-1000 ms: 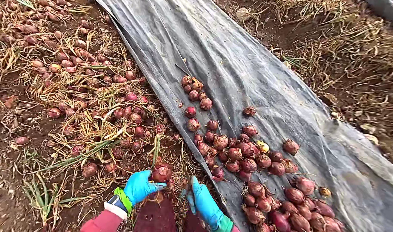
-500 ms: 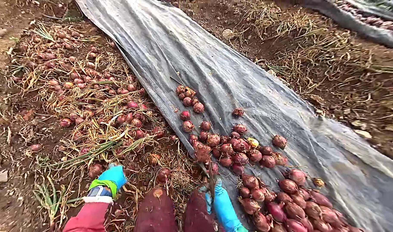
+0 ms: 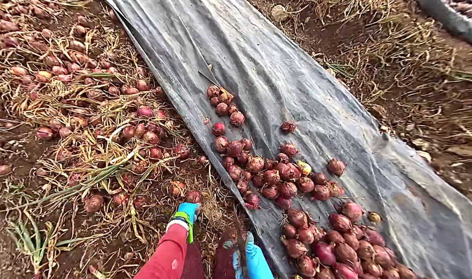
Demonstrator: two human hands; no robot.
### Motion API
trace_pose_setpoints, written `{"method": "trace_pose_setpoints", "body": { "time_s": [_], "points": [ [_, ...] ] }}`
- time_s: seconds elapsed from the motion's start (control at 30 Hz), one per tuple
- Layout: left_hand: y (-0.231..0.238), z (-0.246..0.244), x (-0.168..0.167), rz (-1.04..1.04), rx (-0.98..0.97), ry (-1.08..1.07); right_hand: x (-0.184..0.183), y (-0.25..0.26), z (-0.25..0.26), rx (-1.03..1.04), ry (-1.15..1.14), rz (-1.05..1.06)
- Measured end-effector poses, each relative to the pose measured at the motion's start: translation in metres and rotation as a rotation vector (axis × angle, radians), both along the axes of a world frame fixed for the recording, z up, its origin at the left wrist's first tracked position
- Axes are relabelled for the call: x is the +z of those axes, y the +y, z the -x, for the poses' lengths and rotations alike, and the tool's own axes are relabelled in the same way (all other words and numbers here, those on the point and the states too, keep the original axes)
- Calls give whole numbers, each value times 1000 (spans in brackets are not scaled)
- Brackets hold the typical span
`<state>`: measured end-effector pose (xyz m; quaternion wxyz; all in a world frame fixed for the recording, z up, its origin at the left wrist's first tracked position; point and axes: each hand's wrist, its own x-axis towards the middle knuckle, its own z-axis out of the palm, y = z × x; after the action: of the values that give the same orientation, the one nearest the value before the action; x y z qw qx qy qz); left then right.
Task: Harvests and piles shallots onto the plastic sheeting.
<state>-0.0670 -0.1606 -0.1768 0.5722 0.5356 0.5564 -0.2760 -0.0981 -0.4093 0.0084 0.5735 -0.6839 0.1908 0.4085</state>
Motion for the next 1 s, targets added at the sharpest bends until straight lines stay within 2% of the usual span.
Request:
{"method": "trace_pose_setpoints", "body": {
  "time_s": [0.1, 0.2, 0.27, 0.33, 0.37, 0.4, 0.47, 0.5, 0.53, 0.6, 0.67, 0.73, 0.8, 0.9, 1.0],
  "points": [
    [25, 9, 53, -155, -377, -207, -41, 6, -13, -11, 170, -45],
    [48, 34, 90, -198, -611, -322, -75, 23, -20, 110, 259, -106],
    [73, 34, 109, -291, -830, -236, -76, 38, -34, 199, 217, -129],
    [95, 29, 133, -432, -1008, -24, -62, 47, -37, 190, 148, -155],
    [101, 28, 139, -528, -1001, 35, -54, 47, -36, 164, 111, -174],
    [104, 29, 142, -642, -915, 10, -49, 44, -34, 135, 83, -193],
    [97, 31, 141, -853, -690, -143, -46, 34, -25, 80, 50, -226],
    [87, 29, 138, -903, -642, -216, -47, 27, -20, 67, 37, -235],
    [75, 28, 130, -914, -650, -280, -49, 20, -13, 64, 25, -238],
    [45, 25, 106, -807, -804, -342, -51, 6, 0, 64, 11, -229],
    [14, 22, 77, -641, -1042, -296, -47, -5, 12, 50, 19, -231],
    [-7, 21, 52, -567, -1256, -142, -39, -14, 22, 51, 6, -244],
    [-10, 21, 40, -573, -1299, 4, -30, -20, 28, 48, -4, -254],
    [11, 9, 40, -609, -1284, 94, -33, -24, 23, 6, -2, -259],
    [46, 3, 46, -491, -1293, 114, -42, -16, 14, -88, 71, -208]
  ]
}}
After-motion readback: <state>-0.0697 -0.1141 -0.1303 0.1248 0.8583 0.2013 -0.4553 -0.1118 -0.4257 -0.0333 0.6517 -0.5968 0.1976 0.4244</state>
